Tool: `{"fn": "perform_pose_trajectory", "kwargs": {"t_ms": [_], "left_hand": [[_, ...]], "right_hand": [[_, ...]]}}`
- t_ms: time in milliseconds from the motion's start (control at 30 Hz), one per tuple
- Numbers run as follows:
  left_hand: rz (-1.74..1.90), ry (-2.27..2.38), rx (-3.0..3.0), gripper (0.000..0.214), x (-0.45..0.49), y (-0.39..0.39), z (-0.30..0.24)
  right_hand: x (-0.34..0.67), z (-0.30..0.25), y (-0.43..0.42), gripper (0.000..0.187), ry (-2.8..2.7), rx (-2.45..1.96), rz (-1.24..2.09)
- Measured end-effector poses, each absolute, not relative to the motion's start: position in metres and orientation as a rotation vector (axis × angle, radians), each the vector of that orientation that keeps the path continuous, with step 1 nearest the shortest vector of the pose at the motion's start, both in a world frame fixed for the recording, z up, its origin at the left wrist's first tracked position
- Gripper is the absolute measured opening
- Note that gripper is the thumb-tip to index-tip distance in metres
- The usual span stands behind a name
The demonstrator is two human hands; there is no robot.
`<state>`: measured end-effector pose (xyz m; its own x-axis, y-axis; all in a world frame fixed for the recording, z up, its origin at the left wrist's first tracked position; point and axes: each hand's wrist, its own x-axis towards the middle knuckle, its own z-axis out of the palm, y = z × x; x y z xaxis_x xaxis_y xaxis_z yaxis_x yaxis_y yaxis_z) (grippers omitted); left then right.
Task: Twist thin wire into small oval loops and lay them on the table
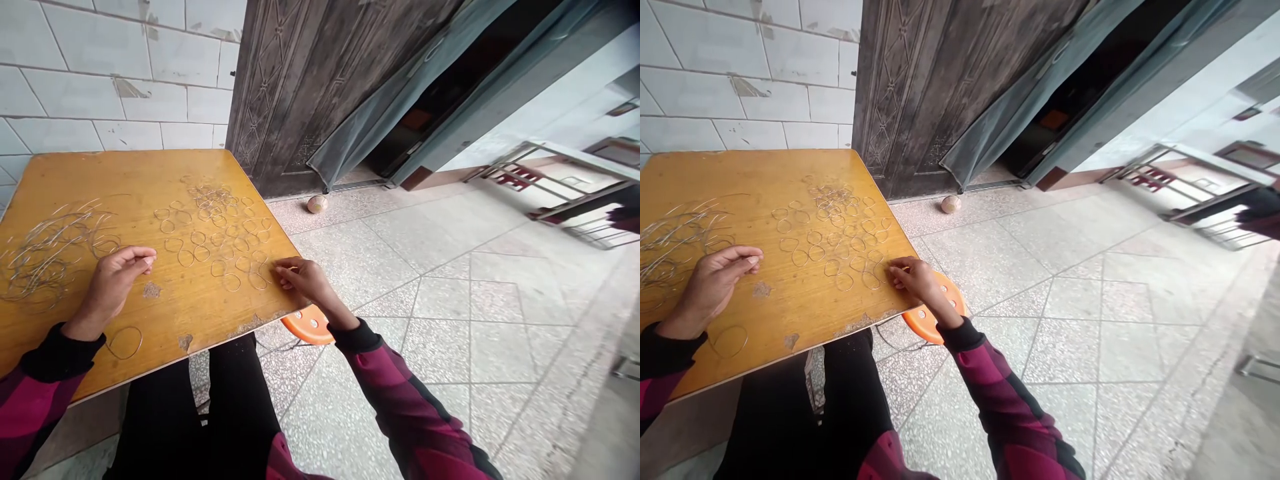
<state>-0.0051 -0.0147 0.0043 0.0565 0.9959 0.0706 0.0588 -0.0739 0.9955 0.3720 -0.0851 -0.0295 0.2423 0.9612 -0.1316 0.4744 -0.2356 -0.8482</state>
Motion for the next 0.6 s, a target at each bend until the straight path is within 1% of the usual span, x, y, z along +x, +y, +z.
{"fn": "perform_pose_trajectory", "kwargs": {"t_ms": [100, 167, 267, 367, 500, 600], "left_hand": [[1.262, 1.181, 1.378, 0.017, -0.011, -0.012, 0.007], [1.324, 1.177, 1.415, 0.015, -0.015, -0.010, 0.011], [1.427, 1.169, 1.469, 0.012, -0.021, -0.006, 0.019], [1.489, 1.180, 1.471, 0.010, -0.026, -0.002, 0.024], [1.504, 1.223, 1.482, 0.010, -0.031, 0.002, 0.023], [1.508, 1.233, 1.494, 0.010, -0.033, 0.003, 0.022]], "right_hand": [[0.367, -0.020, -0.095, 0.031, -1.585, -1.837, 0.559], [0.352, -0.010, -0.103, 0.028, -1.713, -1.768, 0.396], [0.310, 0.003, -0.112, 0.024, -1.906, -1.569, 0.351], [0.252, 0.012, -0.119, 0.020, -2.233, -1.158, 0.428], [0.176, 0.015, -0.122, 0.021, -2.719, -0.737, 0.235], [0.135, 0.016, -0.121, 0.021, -2.904, -0.671, 0.121]]}}
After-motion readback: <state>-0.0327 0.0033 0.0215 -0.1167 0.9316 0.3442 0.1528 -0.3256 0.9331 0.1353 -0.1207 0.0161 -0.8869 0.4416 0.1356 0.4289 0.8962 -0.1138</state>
